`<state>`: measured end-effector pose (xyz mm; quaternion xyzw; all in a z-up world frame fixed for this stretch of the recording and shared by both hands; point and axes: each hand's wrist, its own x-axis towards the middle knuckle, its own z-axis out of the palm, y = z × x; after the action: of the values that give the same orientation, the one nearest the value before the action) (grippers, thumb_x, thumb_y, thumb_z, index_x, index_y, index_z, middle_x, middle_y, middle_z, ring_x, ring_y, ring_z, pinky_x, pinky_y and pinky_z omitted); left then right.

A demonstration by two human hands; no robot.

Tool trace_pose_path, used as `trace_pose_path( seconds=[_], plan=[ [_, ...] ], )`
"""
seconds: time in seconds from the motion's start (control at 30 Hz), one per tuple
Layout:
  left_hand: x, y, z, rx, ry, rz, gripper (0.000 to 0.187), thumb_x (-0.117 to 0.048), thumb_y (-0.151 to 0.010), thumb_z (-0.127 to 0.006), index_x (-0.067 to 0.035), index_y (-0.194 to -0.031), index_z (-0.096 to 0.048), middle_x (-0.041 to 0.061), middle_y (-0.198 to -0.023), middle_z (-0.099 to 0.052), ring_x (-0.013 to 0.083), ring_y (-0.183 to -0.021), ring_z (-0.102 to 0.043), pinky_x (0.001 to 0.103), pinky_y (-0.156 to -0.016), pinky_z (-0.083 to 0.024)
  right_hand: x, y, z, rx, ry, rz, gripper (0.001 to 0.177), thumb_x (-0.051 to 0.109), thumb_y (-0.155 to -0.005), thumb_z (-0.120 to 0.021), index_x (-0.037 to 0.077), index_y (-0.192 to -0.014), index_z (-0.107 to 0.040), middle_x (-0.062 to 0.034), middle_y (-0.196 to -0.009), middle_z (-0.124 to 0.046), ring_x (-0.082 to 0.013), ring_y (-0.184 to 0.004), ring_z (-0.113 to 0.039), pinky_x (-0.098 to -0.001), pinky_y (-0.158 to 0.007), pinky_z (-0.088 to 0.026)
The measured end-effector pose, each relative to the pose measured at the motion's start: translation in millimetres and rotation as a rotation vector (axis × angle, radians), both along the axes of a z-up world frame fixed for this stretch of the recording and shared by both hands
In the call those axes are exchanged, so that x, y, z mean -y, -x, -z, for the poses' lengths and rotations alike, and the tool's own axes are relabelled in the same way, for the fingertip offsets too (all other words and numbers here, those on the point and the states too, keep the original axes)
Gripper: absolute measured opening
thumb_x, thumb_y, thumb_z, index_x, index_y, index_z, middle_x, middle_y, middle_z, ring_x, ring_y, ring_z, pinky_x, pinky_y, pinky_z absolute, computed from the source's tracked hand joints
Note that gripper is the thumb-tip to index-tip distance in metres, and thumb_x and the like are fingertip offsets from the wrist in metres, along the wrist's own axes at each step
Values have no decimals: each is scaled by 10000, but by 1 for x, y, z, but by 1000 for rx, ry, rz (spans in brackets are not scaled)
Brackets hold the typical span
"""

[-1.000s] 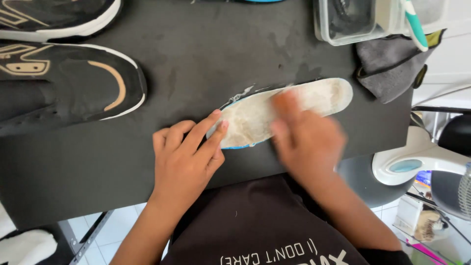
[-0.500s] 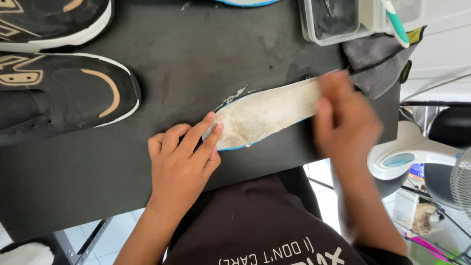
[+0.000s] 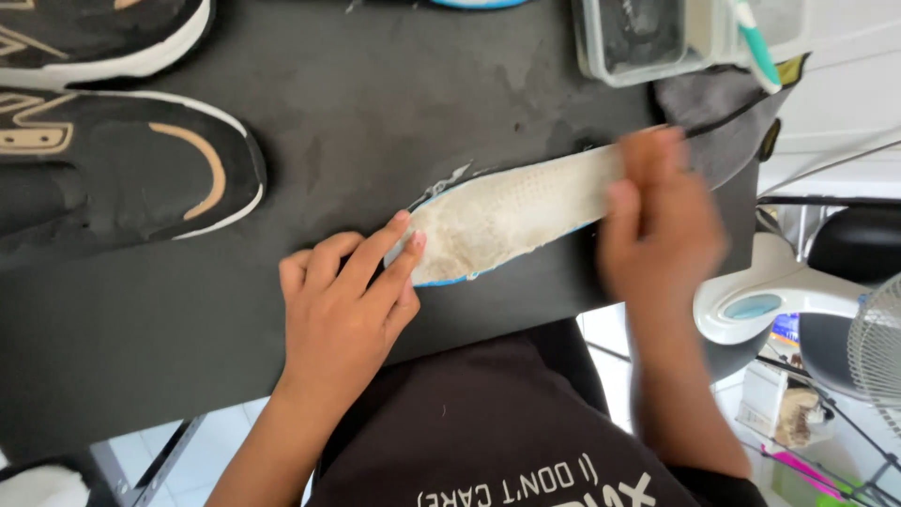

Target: Cleaning a shoe insole by scrubbing it with a large brush and a toothbrush, then wiping it with a cloth.

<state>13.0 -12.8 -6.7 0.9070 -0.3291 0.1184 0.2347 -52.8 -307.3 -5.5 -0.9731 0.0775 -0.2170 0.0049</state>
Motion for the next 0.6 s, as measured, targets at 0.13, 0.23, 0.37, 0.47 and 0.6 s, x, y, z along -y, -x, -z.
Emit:
trace_pose_path(
  seconds=[0.13,0.23,0.37,0.47,0.6],
  plan=[
    [0,2,-5,-37,-10,1,296,-102,-910,-733,-205,-1188,-748,-57,-1334,-697,212,-998,-600,376,-838,-377,-54,0,-1,-147,-118,-171,488,252,-1087,-689,105,-1528,-540,-38,-938,-637,-254,-759,-594,-380,-685,-484],
    [0,0,-3,-12,-18,-11,298,-109,-916,-731,-212,-1195,-746,-62,-1334,-701,208,-1000,-609,376,-840,-374,-36,-10,-7,-245,-134,-130,442,320,-1064,-660,224,-1492,-603,-42,-829,-604,-276,-726,-591,-401,-645,-470],
    [-2,1,-2,9,-24,-15,319,-75,-895,-718,-217,-1179,-737,-62,-1334,-692,203,-988,-602,364,-807,-372,-1,-16,2,-177,-32,78,499,277,-1101,-623,21,-1529,-601,-139,-954,-673,-380,-826,-668,-479,-676,-506],
    [-1,-1,-6,5,2,-12,283,-80,-894,-721,-210,-1143,-757,-56,-1314,-707,205,-972,-606,370,-797,-367,-79,-17,0,-316,-123,-4,374,312,-1025,-547,204,-1348,-702,-39,-814,-675,-299,-684,-631,-458,-561,-436],
    [-3,1,-4,-20,-36,-13,288,-115,-897,-722,-229,-1157,-771,-80,-1345,-685,204,-1002,-600,378,-817,-374,-74,-9,13,-267,-133,-318,576,412,-1064,-668,192,-1550,-450,17,-851,-641,-235,-711,-606,-407,-570,-446]
  ],
)
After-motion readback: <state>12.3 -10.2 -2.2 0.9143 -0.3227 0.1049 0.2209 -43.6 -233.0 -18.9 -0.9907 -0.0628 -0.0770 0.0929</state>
